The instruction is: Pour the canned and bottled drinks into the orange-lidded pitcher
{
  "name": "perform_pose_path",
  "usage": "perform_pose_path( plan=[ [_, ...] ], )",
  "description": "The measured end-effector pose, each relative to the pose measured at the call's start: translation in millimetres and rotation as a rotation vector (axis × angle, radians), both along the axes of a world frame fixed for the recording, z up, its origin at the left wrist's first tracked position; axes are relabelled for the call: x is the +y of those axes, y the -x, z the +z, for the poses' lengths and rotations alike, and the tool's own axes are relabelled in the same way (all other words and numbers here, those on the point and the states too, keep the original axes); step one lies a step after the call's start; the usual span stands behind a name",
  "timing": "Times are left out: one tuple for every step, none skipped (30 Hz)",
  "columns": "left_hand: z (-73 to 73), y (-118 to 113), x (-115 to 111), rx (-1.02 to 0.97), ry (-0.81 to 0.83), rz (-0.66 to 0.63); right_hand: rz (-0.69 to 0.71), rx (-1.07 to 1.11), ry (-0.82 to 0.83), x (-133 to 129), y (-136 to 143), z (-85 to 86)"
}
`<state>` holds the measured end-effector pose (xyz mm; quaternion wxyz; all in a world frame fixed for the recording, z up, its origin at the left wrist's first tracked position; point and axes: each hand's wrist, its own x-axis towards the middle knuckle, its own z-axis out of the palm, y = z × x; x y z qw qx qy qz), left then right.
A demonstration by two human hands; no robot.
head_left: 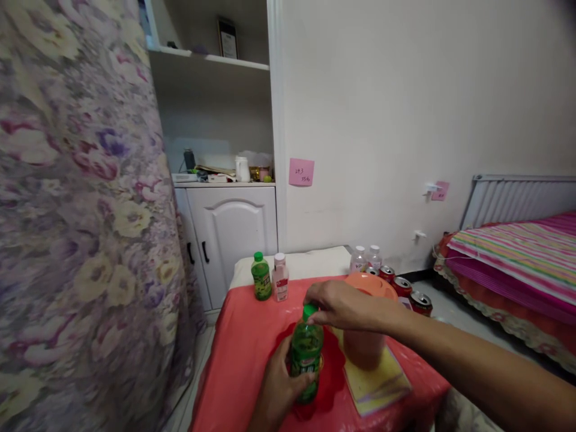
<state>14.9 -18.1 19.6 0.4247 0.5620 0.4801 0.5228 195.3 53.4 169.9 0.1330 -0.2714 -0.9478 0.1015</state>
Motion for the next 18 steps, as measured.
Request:
perform_pose_path(
  plan=[
    [-0.5, 1, 0, 0.009, 0.010, 0.009, 0.001, 0.007, 0.008, 1, 0, -0.7],
    [-1.1, 2, 1, 0.014, 0.019, 0.019, 0.007, 0.009, 0.019, 1, 1, -0.7],
    [-2.0, 2, 1, 0.013, 0.025, 0.027, 0.019, 0.003, 0.033, 1, 1, 0.1],
    [-3.2, 3, 1, 0.008, 0.026, 0.031, 0.033, -0.009, 0.044, 1, 2, 1.6],
    [-4.7, 4, 2, 0.002, 0.027, 0.034, 0.045, -0.029, 0.052, 0, 3, 3.9],
    [-6.5, 5, 2, -0.004, 0.027, 0.033, 0.053, -0.054, 0.056, -1, 4, 6.6],
    [-8.7, 5, 3, -0.008, 0.026, 0.027, 0.059, -0.081, 0.057, -2, 6, 9.5],
    [-11.2, 6, 5, -0.011, 0.025, 0.017, 0.065, -0.106, 0.058, -2, 7, 12.4],
    [-13.9, 7, 6, -0.009, 0.020, 0.008, 0.071, -0.125, 0.059, -3, 9, 15.0],
    [-16.6, 8, 8, -0.004, 0.012, 0.006, 0.079, -0.134, 0.061, -3, 10, 17.2],
    [-19.1, 9, 10, 0.001, 0.002, 0.009, 0.088, -0.135, 0.065, -2, 11, 19.1],
    [-21.3, 10, 12, 0.007, -0.010, 0.013, 0.097, -0.126, 0.070, 0, 12, 20.9],
    [-22.8, 11, 13, 0.010, -0.024, 0.024, 0.104, -0.109, 0.072, 3, 13, 22.7],
    [-23.7, 13, 15, 0.013, -0.036, 0.044, 0.107, -0.081, 0.067, 7, 13, 24.9],
    [-23.9, 16, 16, 0.012, -0.047, 0.076, 0.104, -0.052, 0.054, 11, 12, 27.8],
    [-23.5, 19, 16, 0.007, -0.053, 0.113, 0.090, -0.023, 0.038, 17, 11, 31.5],
    [-22.6, 22, 17, -0.004, -0.054, 0.156, 0.067, 0.004, 0.018, 23, 10, 36.2],
    [-21.6, 25, 18, -0.024, -0.050, 0.200, 0.032, 0.030, -0.004, 30, 8, 41.7]
  ],
)
